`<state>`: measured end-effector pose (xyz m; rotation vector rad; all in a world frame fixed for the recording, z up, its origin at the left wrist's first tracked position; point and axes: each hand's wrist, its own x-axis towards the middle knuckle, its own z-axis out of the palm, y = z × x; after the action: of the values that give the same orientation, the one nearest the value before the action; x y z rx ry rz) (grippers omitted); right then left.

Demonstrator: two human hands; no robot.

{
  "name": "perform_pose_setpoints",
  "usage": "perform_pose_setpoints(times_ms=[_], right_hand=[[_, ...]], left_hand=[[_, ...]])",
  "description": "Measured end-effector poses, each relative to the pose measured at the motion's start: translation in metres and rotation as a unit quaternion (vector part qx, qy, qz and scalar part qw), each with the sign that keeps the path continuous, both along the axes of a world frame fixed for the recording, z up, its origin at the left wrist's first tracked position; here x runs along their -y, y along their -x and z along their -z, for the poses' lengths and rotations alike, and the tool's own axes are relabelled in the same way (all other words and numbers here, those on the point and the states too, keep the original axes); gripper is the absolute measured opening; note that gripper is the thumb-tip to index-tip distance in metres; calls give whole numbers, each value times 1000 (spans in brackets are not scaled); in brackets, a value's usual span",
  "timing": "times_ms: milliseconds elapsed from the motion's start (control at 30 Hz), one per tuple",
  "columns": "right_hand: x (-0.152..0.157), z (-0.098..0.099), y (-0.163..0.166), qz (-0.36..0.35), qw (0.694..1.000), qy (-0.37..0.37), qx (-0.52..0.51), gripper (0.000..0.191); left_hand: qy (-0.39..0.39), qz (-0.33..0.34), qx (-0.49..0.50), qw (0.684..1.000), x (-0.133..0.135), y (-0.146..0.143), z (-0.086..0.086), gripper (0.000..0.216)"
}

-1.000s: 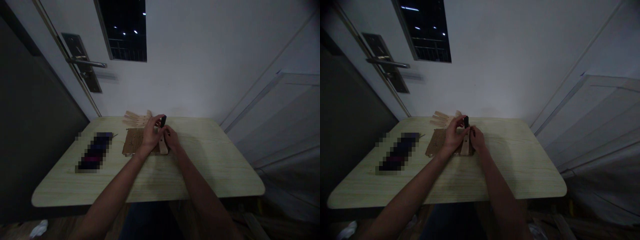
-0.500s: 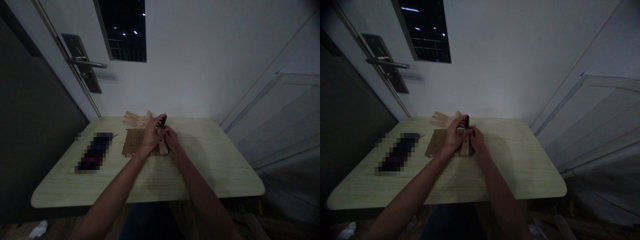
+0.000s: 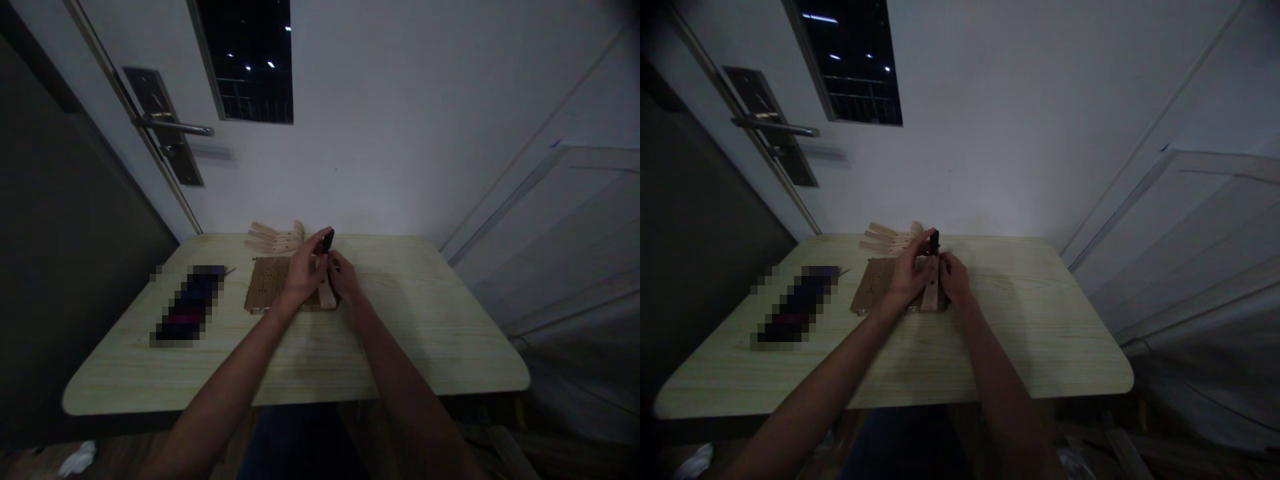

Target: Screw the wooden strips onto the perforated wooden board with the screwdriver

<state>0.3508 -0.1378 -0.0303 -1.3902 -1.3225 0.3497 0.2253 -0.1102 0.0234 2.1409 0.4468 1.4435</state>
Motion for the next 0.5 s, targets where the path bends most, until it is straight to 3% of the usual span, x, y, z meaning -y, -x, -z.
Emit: perform_pose_setpoints(times_ms=[267, 500], right_hand=[[1, -4, 0, 15, 1000, 12, 13, 17], [3, -5, 0, 9, 1000, 17, 13, 18]], left_hand=[[-33, -58, 27, 997, -5, -1, -1, 46], [-17, -25, 18, 999, -3, -1, 1, 52]])
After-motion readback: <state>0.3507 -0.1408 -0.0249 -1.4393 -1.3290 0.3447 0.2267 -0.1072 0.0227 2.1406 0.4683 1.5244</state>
